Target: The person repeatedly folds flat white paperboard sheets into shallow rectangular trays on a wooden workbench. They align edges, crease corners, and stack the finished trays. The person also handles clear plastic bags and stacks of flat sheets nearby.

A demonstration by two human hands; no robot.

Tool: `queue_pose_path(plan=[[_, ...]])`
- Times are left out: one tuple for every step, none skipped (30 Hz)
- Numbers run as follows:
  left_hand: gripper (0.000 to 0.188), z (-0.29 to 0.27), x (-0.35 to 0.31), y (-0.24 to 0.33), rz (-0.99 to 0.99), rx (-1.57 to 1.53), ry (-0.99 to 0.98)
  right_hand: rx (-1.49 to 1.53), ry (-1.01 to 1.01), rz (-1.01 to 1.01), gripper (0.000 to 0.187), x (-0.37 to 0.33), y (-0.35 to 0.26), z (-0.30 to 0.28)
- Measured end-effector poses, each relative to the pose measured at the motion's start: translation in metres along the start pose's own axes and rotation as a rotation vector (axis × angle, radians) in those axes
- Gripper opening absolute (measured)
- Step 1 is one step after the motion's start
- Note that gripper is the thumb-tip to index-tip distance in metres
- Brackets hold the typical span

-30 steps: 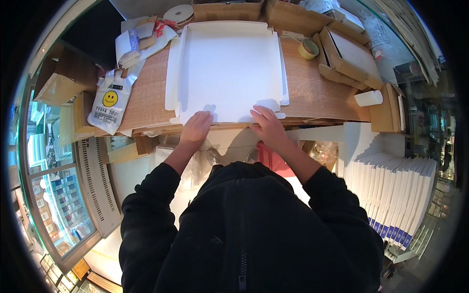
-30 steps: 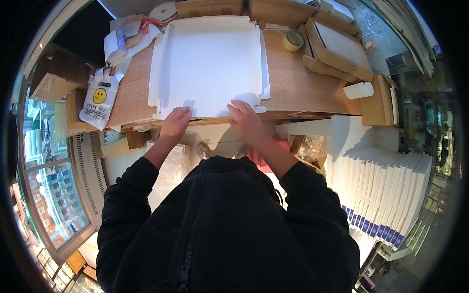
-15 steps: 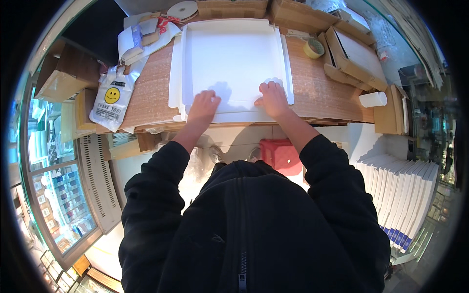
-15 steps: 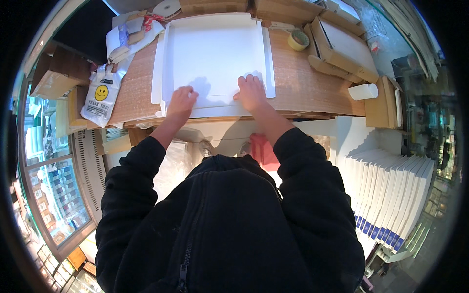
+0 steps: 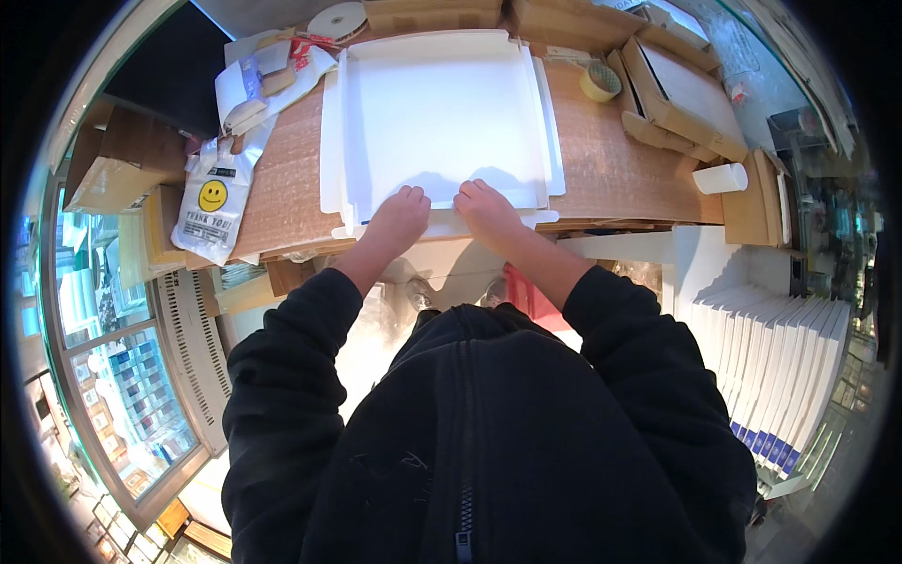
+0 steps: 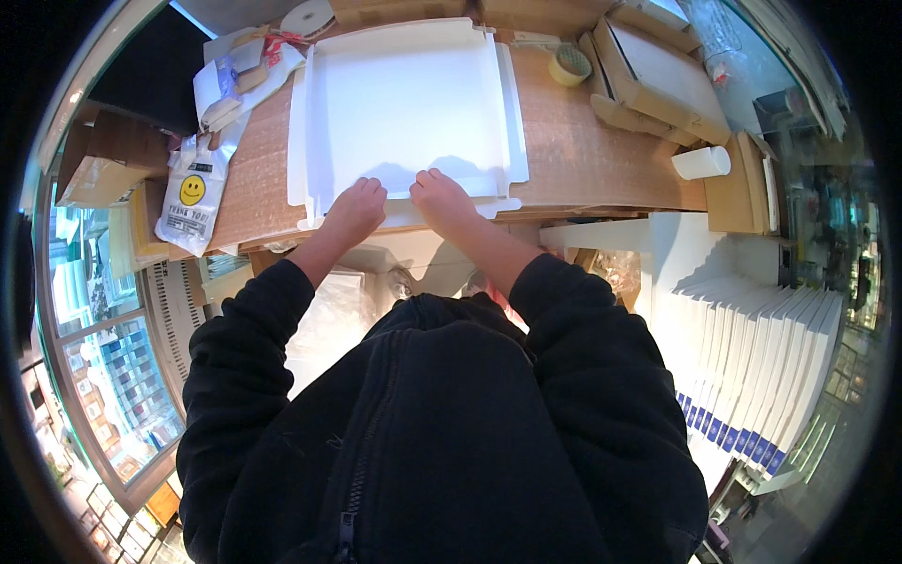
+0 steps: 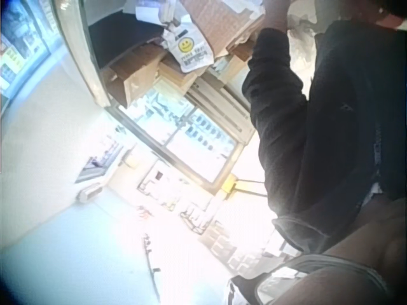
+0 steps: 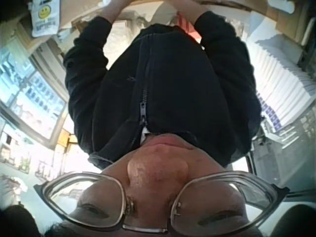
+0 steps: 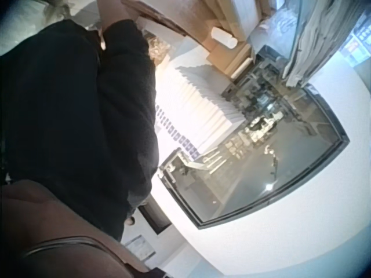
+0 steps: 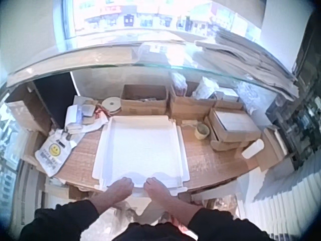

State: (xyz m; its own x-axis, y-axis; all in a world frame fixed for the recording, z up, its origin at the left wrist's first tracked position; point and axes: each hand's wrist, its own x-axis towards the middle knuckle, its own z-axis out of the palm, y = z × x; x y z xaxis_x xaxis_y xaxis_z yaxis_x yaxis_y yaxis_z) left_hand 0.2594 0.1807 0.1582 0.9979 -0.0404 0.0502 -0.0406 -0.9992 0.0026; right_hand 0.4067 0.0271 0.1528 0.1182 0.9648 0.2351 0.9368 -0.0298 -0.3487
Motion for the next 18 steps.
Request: queue_pose_path(plan=[[0.007, 0.001, -0.001, 0.0, 0.03, 0.011, 0.013, -0.009, -0.025, -0.006, 0.008, 0.002, 0.0, 0.002], [0.006, 0.002, -0.004, 0.0, 0.057, 0.023, 0.029, -0.02, -0.036, -0.013, 0.007, 0.001, 0.002, 0.001], [0.005, 0.003, -0.007, -0.002, 0.099, 0.04, 0.092, -0.024, -0.007, -0.043, 0.006, 0.0, 0.004, -0.001], [0.006, 0.003, -0.013, -0.004, 0.031, -0.014, 0.07, -0.044, -0.035, -0.026, 0.005, -0.003, 0.006, -0.004], [0.008, 0.002, -0.019, -0.01, -0.023, -0.061, 0.101, -0.062, -0.021, -0.036, 0.005, -0.007, 0.01, -0.009], [0.009, 0.0, -0.026, -0.014, -0.097, -0.104, 0.122, -0.069, 0.018, -0.083, 0.005, -0.012, 0.013, -0.014], [0.01, -0.001, -0.031, -0.017, -0.122, -0.155, 0.138, -0.092, -0.043, -0.015, 0.006, -0.019, 0.019, -0.022], [0.011, -0.003, -0.033, -0.021, -0.161, -0.197, 0.15, -0.112, -0.073, 0.016, 0.007, -0.026, 0.029, -0.032], [0.012, -0.005, -0.033, -0.024, -0.225, -0.245, 0.078, -0.148, -0.174, 0.096, 0.008, -0.029, 0.034, -0.037], [0.012, -0.006, -0.029, -0.029, -0.286, -0.293, 0.046, -0.104, -0.157, 0.09, 0.011, -0.026, 0.04, -0.038], [0.014, -0.007, -0.021, -0.033, -0.378, -0.348, -0.072, -0.074, -0.218, 0.127, 0.013, -0.021, 0.048, -0.038], [0.015, -0.009, -0.014, -0.037, -0.454, -0.394, -0.143, -0.05, -0.251, 0.186, 0.016, -0.015, 0.053, -0.038], [0.016, -0.012, -0.007, -0.04, -0.496, -0.264, -0.12, -0.097, -0.233, 0.216, 0.017, -0.007, 0.057, -0.036], [0.017, -0.013, 0.0, -0.04, -0.525, -0.138, -0.055, -0.147, -0.202, 0.27, 0.019, 0.0, 0.059, -0.033], [0.018, -0.014, 0.006, -0.039, -0.543, -0.009, 0.028, -0.196, -0.155, 0.292, 0.021, 0.006, 0.063, -0.033], [0.019, -0.015, 0.013, -0.04, -0.543, -0.121, -0.041, -0.137, -0.248, 0.413, 0.024, 0.013, 0.069, -0.036], [0.02, -0.016, 0.017, -0.038, -0.533, -0.231, -0.105, -0.067, -0.331, 0.506, 0.026, 0.02, 0.073, -0.04], [0.021, -0.016, 0.02, -0.035, -0.521, -0.34, -0.165, 0.014, -0.392, 0.588, 0.029, 0.024, 0.075, -0.044]])
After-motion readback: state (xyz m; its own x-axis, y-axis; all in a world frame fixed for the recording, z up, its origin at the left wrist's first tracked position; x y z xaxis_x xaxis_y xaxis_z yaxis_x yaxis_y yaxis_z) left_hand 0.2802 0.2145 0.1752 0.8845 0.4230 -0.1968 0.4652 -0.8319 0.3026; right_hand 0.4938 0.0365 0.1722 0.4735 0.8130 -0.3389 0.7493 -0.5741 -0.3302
